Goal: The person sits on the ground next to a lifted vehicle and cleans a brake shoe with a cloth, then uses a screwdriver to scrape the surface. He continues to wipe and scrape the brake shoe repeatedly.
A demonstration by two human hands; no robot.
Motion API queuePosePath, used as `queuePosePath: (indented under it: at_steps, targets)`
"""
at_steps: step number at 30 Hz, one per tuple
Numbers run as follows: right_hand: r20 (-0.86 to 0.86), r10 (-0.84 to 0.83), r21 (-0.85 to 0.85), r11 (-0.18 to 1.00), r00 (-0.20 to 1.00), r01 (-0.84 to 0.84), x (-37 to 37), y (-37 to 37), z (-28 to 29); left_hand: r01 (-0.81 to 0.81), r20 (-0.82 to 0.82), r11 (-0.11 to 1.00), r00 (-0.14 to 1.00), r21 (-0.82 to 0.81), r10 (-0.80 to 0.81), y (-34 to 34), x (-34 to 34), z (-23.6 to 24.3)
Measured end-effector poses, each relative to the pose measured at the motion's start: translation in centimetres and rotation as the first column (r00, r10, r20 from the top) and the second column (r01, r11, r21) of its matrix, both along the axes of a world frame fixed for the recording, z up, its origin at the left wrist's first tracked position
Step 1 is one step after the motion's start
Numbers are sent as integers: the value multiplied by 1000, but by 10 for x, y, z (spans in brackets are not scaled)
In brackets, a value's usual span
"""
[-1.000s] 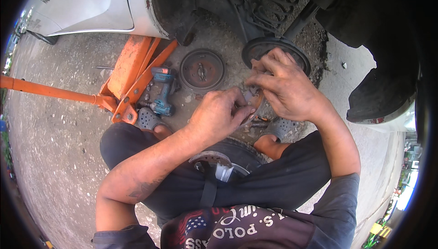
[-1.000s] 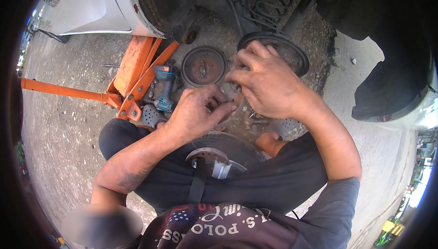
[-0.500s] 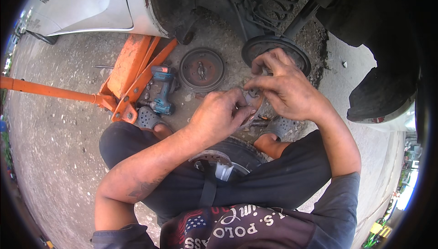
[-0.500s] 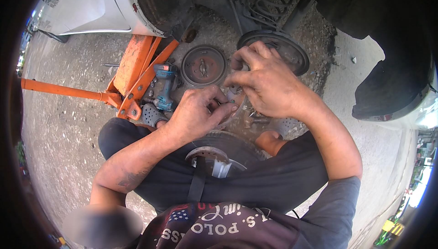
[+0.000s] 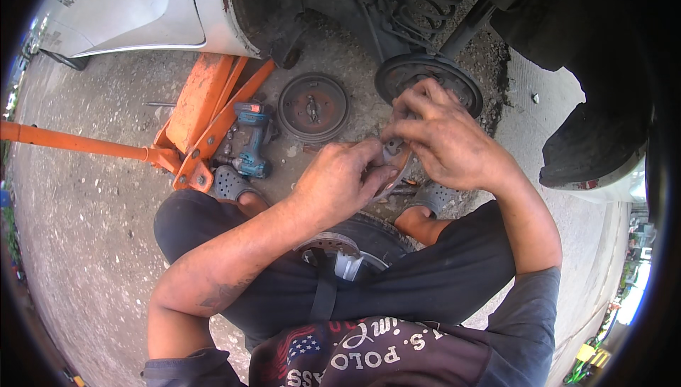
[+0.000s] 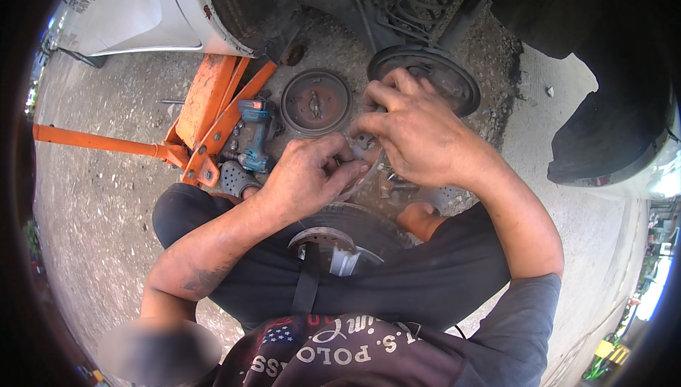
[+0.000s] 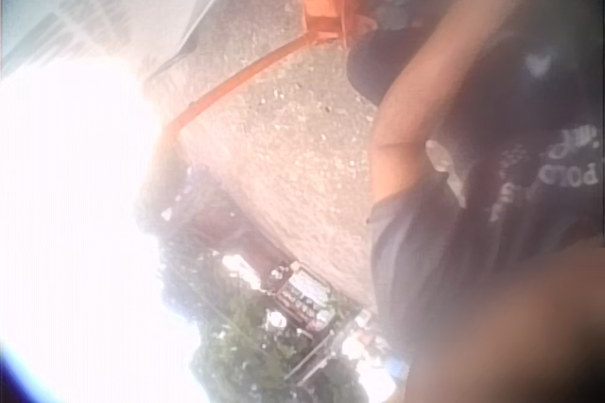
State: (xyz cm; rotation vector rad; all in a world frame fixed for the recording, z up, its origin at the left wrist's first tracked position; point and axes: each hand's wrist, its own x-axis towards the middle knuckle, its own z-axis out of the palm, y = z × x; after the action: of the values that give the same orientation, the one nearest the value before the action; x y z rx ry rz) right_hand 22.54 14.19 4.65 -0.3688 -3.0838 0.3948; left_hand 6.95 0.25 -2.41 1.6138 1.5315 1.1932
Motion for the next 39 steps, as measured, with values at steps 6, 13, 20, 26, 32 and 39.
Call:
queuePosePath:
  at_steps: [6, 13, 20, 26, 32, 39]
  targets:
    - [-27, 16, 33, 999, 999, -15, 2, 3, 0, -25, -5, 999, 1000, 33, 25, 2, 1, 0]
    - [-51, -31, 2, 1000, 998, 31, 0, 2, -9, 1, 44, 998, 999, -65, 2, -1, 1, 5]
    - [-130, -99, -144, 986, 987, 80, -1, 10, -6, 25, 309, 986, 951, -164, 27, 4, -2, 2]
    - [-68, -86, -165, 983, 994, 74, 6, 10, -6, 60, 276, 983, 961, -172, -10, 1, 1, -1]
    - [-213, -16, -325, 944, 977, -55, 13, 26, -5, 59, 180, 991, 983, -118, -37, 2, -2, 4]
    - [-170, -162, -514, 856, 972, 52, 16, 27, 3, 67, 125, 984, 991, -163, -47, 1, -4, 10]
